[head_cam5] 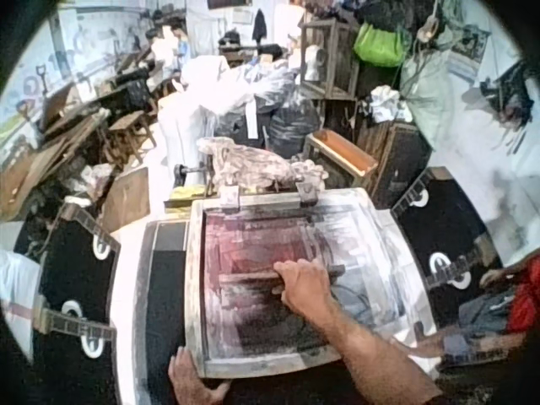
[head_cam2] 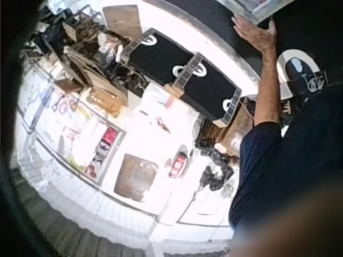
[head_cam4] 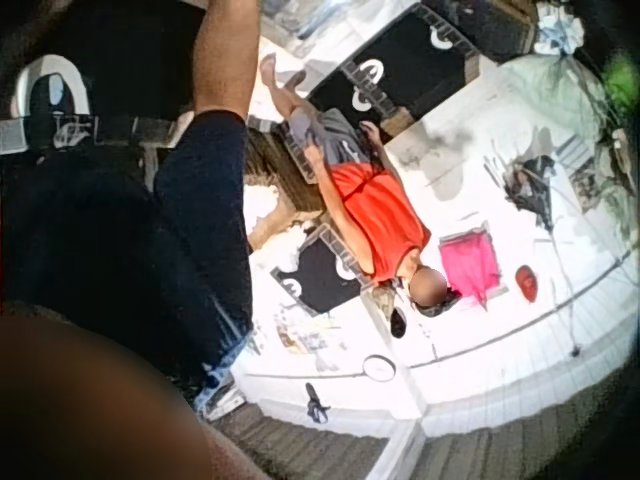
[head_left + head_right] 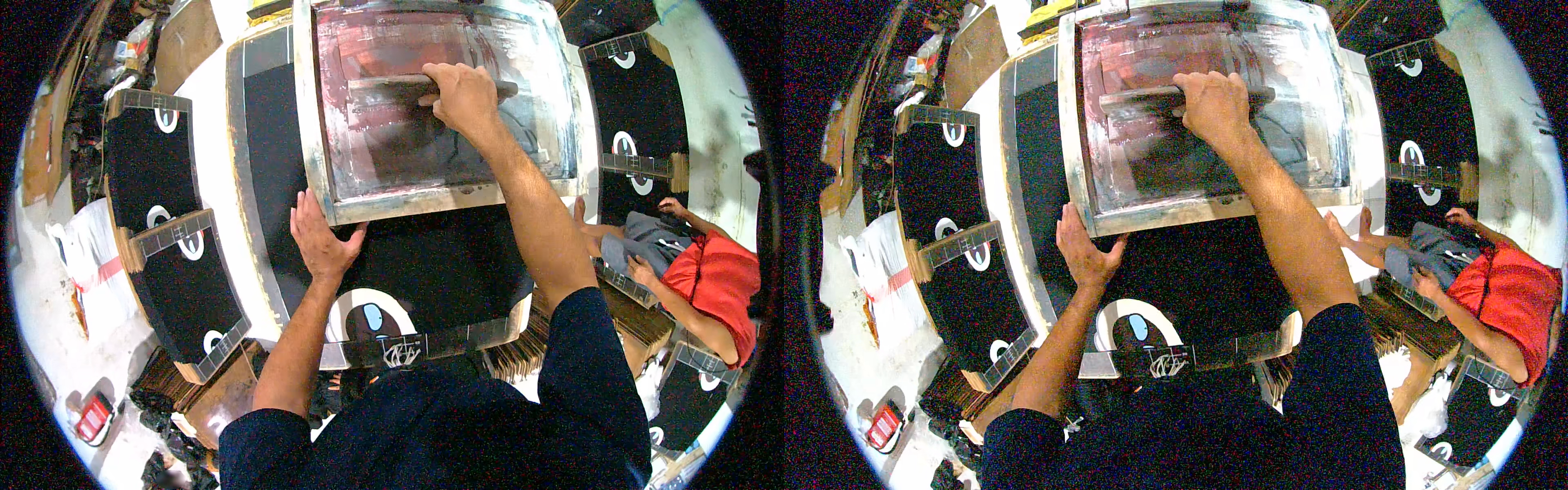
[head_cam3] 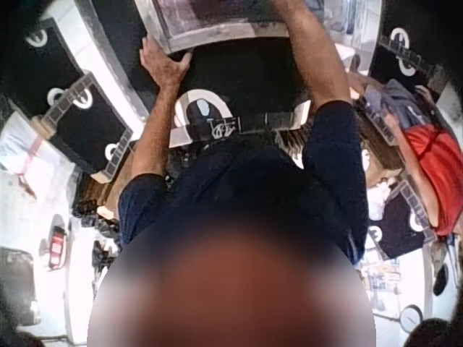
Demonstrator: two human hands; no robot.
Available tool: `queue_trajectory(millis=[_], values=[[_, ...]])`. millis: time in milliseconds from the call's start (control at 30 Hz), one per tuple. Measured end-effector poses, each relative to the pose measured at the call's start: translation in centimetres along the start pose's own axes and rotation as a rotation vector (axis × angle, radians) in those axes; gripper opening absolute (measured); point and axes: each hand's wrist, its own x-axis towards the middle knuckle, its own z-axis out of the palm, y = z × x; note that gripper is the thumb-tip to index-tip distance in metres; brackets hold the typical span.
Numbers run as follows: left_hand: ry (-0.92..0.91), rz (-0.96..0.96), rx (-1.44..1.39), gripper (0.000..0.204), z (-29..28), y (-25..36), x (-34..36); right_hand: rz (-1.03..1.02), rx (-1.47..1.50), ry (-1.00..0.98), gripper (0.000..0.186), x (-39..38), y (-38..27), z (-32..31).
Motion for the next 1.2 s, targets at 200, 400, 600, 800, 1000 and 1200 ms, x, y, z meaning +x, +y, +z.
queue_trajectory(millis=[200,400,600,800,1000,1200], values=[[-0.013,-0.008,-0.002,0.113,-0.1,0.0,0.0,-0.047,0.053,-0.001,0.035,-1.8,-1.1,-0.3],[-0.053,-0.038,-0.021,0.117,-0.2,-0.1,-0.1,-0.109,-0.017,0.031,0.048,2.7,0.9,1.5],[-0.023,-0.015,-0.011,0.113,-0.3,0.0,0.0,-0.075,-0.055,0.010,0.049,14.9,4.2,2.5],[-0.054,-0.024,-0.015,0.114,-0.4,-0.1,0.1,-0.089,-0.186,0.278,0.048,7.8,1.4,4.1],[-0.046,-0.021,-0.047,0.116,-0.4,-0.3,0.1,-0.104,-0.070,0.129,0.049,7.7,2.1,2.5],[-0.027,-0.021,-0.033,0.114,-0.4,-0.1,0.2,-0.039,-0.155,0.207,0.042,15.8,2.8,3.2]])
